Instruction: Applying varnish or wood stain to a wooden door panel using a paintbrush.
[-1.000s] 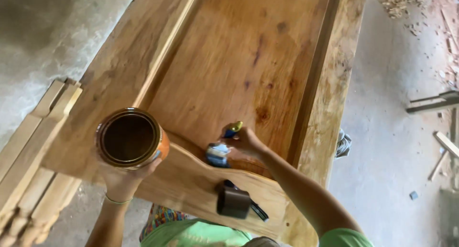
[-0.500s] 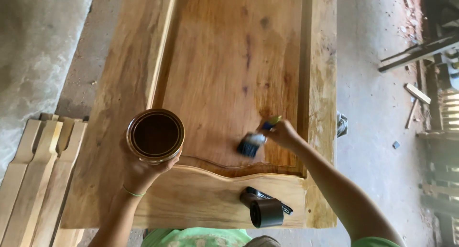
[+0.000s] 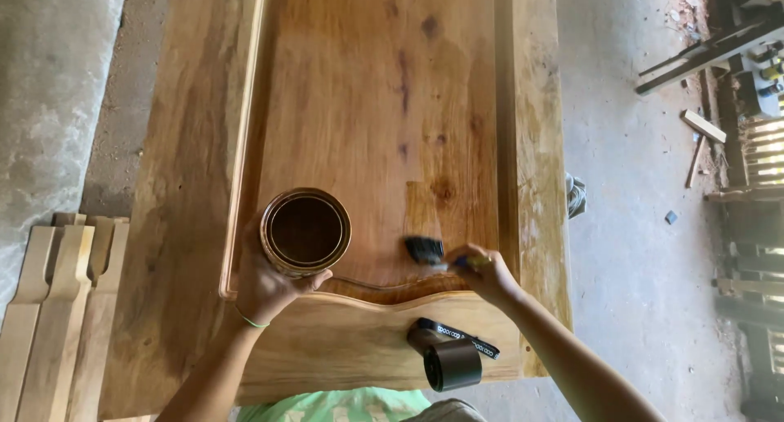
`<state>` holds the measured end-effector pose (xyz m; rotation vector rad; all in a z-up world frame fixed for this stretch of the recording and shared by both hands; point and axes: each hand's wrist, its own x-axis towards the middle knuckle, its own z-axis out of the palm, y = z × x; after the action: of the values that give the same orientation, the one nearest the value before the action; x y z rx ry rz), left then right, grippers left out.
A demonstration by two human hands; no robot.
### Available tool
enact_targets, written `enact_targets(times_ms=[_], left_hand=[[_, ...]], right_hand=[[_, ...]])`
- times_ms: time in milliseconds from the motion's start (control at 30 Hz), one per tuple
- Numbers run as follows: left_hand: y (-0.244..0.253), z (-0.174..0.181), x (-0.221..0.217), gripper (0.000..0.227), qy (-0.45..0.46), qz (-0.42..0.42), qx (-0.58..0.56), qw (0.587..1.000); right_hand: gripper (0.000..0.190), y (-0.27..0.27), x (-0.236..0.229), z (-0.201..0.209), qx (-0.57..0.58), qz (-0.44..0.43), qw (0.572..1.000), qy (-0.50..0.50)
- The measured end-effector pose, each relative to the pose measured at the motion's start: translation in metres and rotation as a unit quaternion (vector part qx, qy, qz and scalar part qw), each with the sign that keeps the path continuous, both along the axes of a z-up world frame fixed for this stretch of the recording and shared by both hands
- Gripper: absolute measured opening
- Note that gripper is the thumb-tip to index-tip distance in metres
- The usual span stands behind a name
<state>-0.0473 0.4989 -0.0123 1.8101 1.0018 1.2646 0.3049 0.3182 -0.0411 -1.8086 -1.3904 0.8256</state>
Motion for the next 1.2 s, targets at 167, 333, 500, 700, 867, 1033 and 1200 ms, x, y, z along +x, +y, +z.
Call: enact_targets(times_ms=[167,333,500,700,867,1033,1200], left_hand=[[-0.003,-0.016,0.0,0.127,-0.012,-0.013,-0.06,0.998],[-0.004,-0.021,-0.006,0.129,-0.034,-0.039,-0.088,0.995],[-0.003,-0.009,-0.002,0.127,-0.025,-0.028,-0.109,0.993],[0.018,0.004,0.004,0.109,-0.006,-0.052,-0.098,0.994],[0.03,0.001,0.022,0.105,0.024,-0.007,0.047,0.999],[0.043,0.008,0.018,0.102,0.0,-0.042,0.013,0.999],[0.049,0.02,0.018,0.09,-0.008,-0.068,-0.033,0.997]], right_hand=[[0.013,-0.019,0.03,0.003,-0.075,-0.014,0.994,0.078],[0.013,0.056,0.065,-0.021,-0.07,-0.045,0.996,0.039],[0.017,0.135,0.071,-0.029,0.06,-0.063,0.993,-0.075],[0.019,0.165,0.028,0.062,0.196,-0.127,0.971,0.044],[0.024,0.161,-0.04,0.144,0.222,-0.029,0.93,0.291],[0.017,0.175,-0.1,0.116,0.211,0.136,0.958,0.136],[0.017,0.186,-0.13,0.095,0.16,0.196,0.965,0.066]])
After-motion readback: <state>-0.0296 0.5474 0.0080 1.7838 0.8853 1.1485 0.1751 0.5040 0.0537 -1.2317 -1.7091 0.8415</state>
